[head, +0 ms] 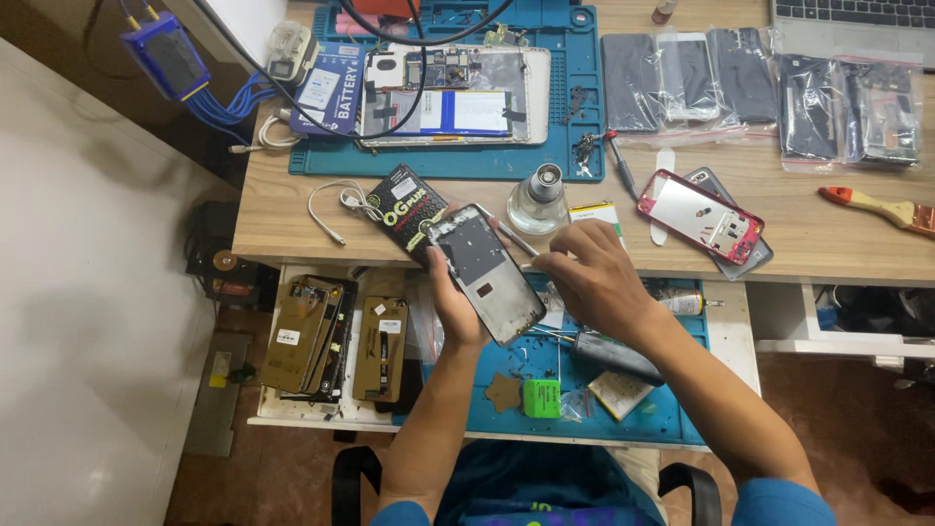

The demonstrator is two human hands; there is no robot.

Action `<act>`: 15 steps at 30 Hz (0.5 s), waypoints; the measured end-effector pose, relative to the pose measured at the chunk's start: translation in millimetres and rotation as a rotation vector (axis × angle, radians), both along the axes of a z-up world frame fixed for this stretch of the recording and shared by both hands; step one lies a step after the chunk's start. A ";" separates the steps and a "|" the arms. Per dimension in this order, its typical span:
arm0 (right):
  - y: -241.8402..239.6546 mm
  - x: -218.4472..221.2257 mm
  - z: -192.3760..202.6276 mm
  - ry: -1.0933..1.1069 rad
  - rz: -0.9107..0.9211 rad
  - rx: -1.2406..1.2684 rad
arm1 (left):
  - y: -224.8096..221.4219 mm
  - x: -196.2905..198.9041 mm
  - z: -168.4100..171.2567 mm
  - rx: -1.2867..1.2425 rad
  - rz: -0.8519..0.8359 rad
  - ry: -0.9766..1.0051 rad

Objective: The person uses a precision tool to scrape residue from the back of a disassembled smartphone. They then apply a liquid from a spray bottle to the device's surface and wipe it with a cloth.

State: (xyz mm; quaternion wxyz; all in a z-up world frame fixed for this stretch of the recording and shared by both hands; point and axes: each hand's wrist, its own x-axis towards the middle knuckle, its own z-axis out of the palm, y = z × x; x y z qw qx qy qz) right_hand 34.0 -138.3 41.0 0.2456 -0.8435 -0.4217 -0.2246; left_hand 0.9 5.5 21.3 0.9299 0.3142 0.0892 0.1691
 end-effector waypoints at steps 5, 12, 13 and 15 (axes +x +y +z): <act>-5.4 3.6 7.0 0.060 0.045 0.101 | 3.7 1.5 -7.1 -0.012 -0.053 0.004; -10.4 -12.2 11.8 0.237 0.227 0.143 | 19.9 6.3 -27.4 -0.164 -0.196 0.007; -9.4 -10.6 10.1 0.237 0.226 0.142 | 16.5 6.7 -28.6 -0.165 -0.197 0.007; -6.3 -6.7 7.3 0.184 0.140 0.137 | 11.1 8.3 -30.0 -0.188 -0.183 -0.009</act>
